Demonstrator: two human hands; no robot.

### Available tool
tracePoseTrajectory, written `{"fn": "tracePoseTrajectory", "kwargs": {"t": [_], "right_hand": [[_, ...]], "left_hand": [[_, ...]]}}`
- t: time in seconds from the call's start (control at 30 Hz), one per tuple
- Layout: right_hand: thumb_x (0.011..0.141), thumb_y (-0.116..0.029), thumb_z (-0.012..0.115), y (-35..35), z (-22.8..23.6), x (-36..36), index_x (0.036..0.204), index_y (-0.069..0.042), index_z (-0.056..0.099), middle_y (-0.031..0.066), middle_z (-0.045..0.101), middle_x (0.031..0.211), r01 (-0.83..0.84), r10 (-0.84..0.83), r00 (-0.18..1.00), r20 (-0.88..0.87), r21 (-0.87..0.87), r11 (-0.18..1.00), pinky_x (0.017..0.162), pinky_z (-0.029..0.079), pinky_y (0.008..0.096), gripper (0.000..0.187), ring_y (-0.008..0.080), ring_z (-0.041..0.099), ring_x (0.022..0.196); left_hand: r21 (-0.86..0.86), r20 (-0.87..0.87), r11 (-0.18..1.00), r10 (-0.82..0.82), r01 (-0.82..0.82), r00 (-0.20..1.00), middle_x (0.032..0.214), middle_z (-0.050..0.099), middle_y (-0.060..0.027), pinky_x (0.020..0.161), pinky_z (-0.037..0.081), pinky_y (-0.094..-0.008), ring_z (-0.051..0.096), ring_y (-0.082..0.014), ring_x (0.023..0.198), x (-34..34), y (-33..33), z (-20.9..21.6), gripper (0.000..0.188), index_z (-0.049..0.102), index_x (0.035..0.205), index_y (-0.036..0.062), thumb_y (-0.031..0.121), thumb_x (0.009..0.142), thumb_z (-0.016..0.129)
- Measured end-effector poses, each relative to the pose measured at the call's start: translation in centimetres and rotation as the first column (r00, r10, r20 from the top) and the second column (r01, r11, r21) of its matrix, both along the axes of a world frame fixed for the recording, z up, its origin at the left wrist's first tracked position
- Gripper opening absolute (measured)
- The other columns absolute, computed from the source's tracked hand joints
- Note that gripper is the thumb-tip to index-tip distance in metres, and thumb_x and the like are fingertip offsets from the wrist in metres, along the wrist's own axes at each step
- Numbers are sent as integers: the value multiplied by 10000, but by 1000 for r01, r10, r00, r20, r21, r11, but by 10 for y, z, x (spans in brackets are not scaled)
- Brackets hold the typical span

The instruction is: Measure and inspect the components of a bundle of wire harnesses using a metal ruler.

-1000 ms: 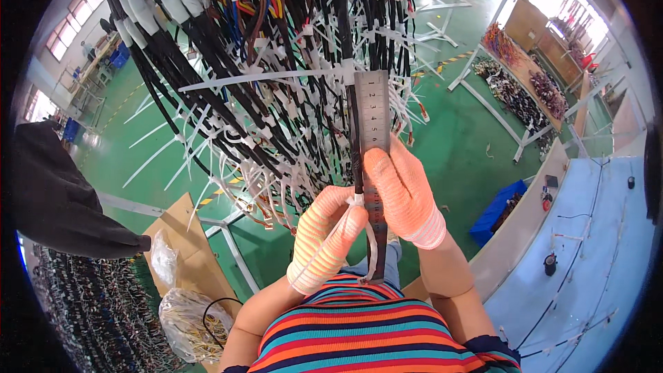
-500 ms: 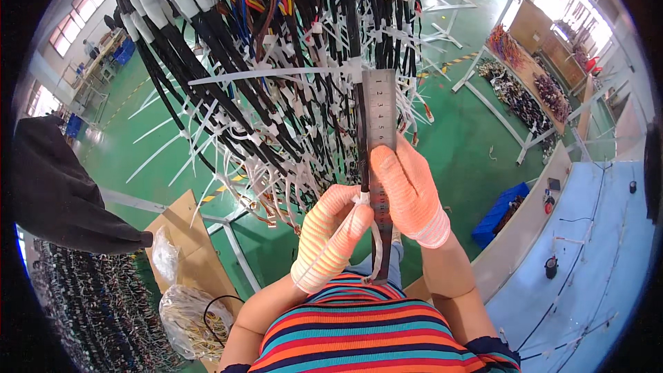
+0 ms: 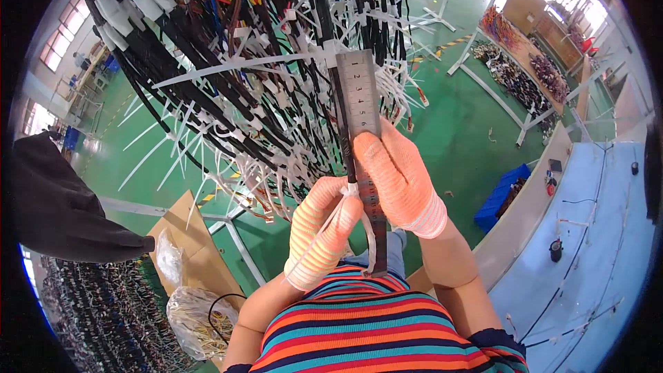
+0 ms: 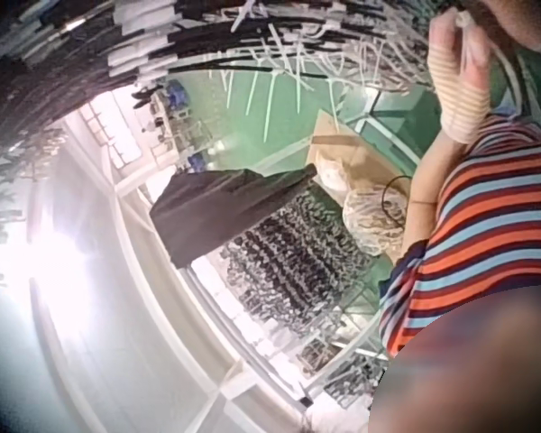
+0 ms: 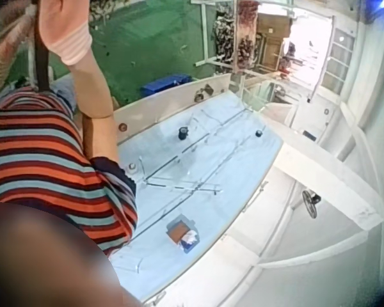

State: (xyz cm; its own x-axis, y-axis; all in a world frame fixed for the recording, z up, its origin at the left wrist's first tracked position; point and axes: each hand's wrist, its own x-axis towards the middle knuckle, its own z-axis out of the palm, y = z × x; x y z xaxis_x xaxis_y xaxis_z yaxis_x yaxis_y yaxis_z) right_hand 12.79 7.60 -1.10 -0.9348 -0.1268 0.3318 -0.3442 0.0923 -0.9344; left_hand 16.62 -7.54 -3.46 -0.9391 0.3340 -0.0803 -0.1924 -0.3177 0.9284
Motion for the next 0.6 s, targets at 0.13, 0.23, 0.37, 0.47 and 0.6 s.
{"fn": "tracePoseTrajectory", "kwargs": {"t": [0.13,0.23,0.37,0.47,0.6], "right_hand": [[957,-168,462,1,0,1,1151,17,518,177,581,885,12,-11,999,44,-4,1000,674,468,354,274,344,570,725],[960,-173,461,0,2,0,1161,18,512,176,580,865,22,-22,1000,12,5,1000,671,467,356,282,335,570,719],[971,-185,453,-2,3,0,1171,16,509,169,573,832,22,-20,999,47,-39,999,663,464,358,289,302,564,698],[978,-190,448,0,-2,2,1176,5,508,131,565,801,1,1,999,33,-60,998,640,453,341,284,246,545,668],[982,-270,461,14,-11,8,1058,0,533,72,542,738,-24,48,994,95,-234,972,590,434,288,290,160,511,633]], "left_hand": [[-23,-9,1000,-16,16,1000,979,549,24,851,388,-245,471,-68,911,-1,0,-1,297,540,1147,52,241,935,626],[-20,-21,1000,-21,21,1000,989,553,20,858,389,-248,475,-69,921,-2,0,-1,299,540,1155,53,237,936,624],[10,-14,1000,-30,30,999,1008,561,15,868,394,-252,486,-73,936,-1,0,0,305,540,1168,53,235,937,621],[32,-17,999,-24,24,1000,1022,564,11,872,395,-253,494,-81,944,-1,-1,-1,313,545,1170,53,243,935,624],[-7,-19,1000,-8,8,1000,1038,576,-11,874,414,-269,522,-103,956,-6,-3,-9,336,557,1166,53,264,920,645]]}}
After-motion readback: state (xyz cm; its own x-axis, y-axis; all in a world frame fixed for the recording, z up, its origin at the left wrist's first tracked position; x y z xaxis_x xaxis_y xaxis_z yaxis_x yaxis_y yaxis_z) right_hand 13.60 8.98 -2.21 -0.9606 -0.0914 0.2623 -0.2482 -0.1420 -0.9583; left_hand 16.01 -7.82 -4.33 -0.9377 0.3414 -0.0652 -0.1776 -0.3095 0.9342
